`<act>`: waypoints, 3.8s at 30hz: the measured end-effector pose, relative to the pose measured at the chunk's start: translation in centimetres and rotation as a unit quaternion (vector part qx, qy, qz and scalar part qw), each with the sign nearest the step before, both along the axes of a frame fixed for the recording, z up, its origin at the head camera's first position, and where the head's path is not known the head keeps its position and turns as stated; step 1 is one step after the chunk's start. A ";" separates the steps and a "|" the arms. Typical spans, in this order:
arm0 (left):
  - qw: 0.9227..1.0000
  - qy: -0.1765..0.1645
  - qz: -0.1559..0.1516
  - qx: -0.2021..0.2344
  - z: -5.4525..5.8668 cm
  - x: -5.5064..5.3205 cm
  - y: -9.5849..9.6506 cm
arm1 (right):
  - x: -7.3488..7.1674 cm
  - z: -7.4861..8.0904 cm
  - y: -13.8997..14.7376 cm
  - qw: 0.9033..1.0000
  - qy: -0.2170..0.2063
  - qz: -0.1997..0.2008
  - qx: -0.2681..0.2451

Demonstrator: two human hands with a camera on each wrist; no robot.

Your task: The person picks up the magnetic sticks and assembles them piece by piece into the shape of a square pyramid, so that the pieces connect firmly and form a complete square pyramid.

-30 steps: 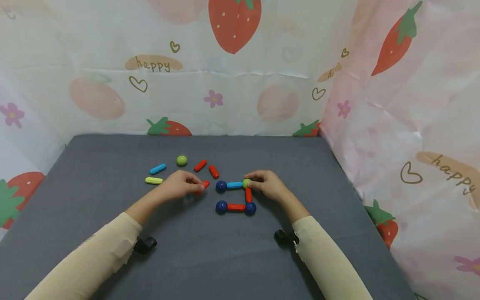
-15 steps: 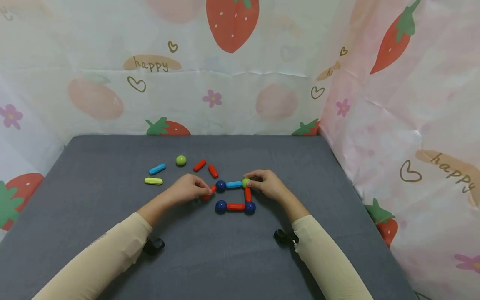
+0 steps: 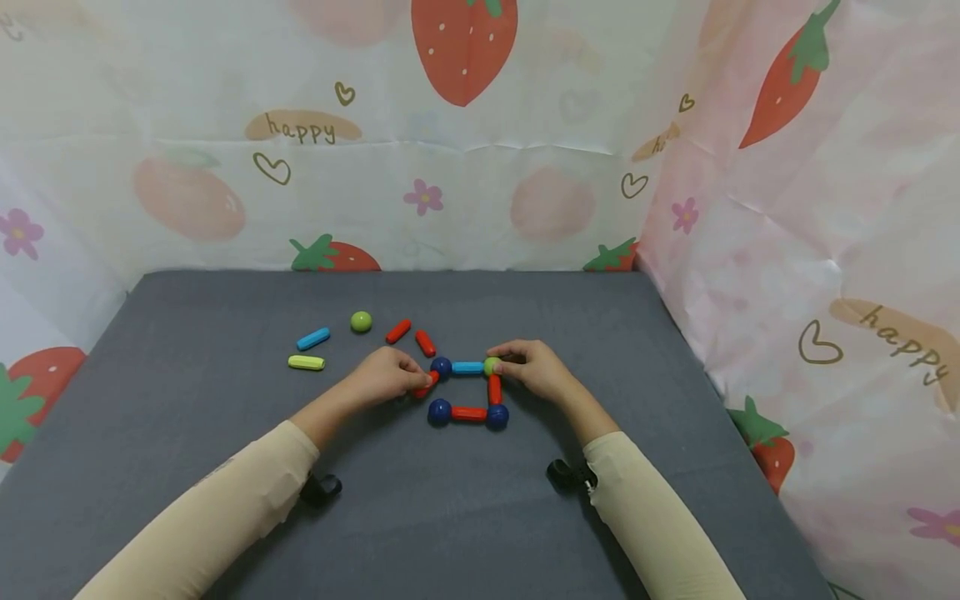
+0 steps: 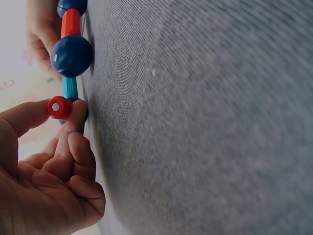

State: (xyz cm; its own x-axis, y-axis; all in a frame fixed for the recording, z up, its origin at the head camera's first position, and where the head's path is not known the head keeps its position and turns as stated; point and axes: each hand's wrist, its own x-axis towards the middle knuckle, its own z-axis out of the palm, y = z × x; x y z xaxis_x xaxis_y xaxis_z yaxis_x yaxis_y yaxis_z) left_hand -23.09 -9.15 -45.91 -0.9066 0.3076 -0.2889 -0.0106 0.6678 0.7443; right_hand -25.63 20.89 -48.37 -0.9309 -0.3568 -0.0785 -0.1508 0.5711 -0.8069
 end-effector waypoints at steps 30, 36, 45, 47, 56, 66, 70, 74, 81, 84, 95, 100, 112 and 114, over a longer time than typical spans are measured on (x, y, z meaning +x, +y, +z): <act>0.999 0.004 0.039 -0.017 -0.5 0.7 2.6 | 0.3 0.2 -0.3 1.000 0.000 -0.003 0.005; 0.999 -0.004 0.041 -0.025 -0.2 1.1 2.6 | 0.3 0.2 -0.3 1.000 0.000 0.001 0.007; 0.999 -0.006 0.045 -0.017 -0.4 1.1 2.3 | 0.3 0.1 -0.5 1.000 0.001 0.000 0.013; 0.999 -0.005 0.044 -0.013 -0.5 1.1 2.2 | 0.4 0.2 -0.6 1.000 0.000 0.000 0.014; 0.999 -0.013 0.035 0.004 -0.2 1.3 1.9 | 0.7 0.2 -0.8 1.000 0.002 -0.007 0.014; 0.999 -0.010 0.039 0.007 -0.6 1.6 1.2 | 0.8 0.3 -1.4 1.000 0.005 -0.001 0.011; 0.999 -0.011 0.041 0.013 -0.6 2.1 0.8 | 0.7 0.3 -1.7 1.000 0.006 0.001 0.014; 0.999 -0.008 0.037 0.020 -0.5 3.0 0.5 | 0.7 0.2 -1.9 1.000 0.006 0.000 0.014; 0.999 -0.009 0.019 0.026 -0.4 4.0 -0.3 | 0.7 0.3 -2.2 1.000 0.007 -0.004 0.008; 1.000 -0.001 0.006 0.027 -0.1 4.0 -1.0 | 0.7 0.2 -2.3 1.000 0.009 -0.001 0.007; 0.989 0.138 -0.036 -0.025 1.4 3.0 -6.3 | 0.3 -0.1 -2.3 1.000 0.001 0.012 0.002; 0.981 0.184 -0.027 -0.054 1.9 1.9 -9.3 | 0.1 -0.1 -2.0 1.000 0.000 0.026 0.003; 0.970 0.195 -0.019 -0.144 1.4 -0.1 -14.0 | -0.1 -0.1 -1.6 0.999 -0.008 0.038 -0.009; 0.968 0.194 -0.019 -0.158 1.1 -0.4 -14.4 | -0.1 -0.1 -1.6 0.999 -0.008 0.039 -0.009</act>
State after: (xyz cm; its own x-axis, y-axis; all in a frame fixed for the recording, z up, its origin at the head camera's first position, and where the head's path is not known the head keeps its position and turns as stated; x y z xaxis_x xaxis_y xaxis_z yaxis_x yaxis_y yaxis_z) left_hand -23.52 -23.58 -44.81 -0.9556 0.2944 -0.0139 0.2575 0.8571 0.4463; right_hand -25.70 19.31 -48.44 -0.8993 -0.4288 -0.0854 -0.1814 0.5438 -0.8194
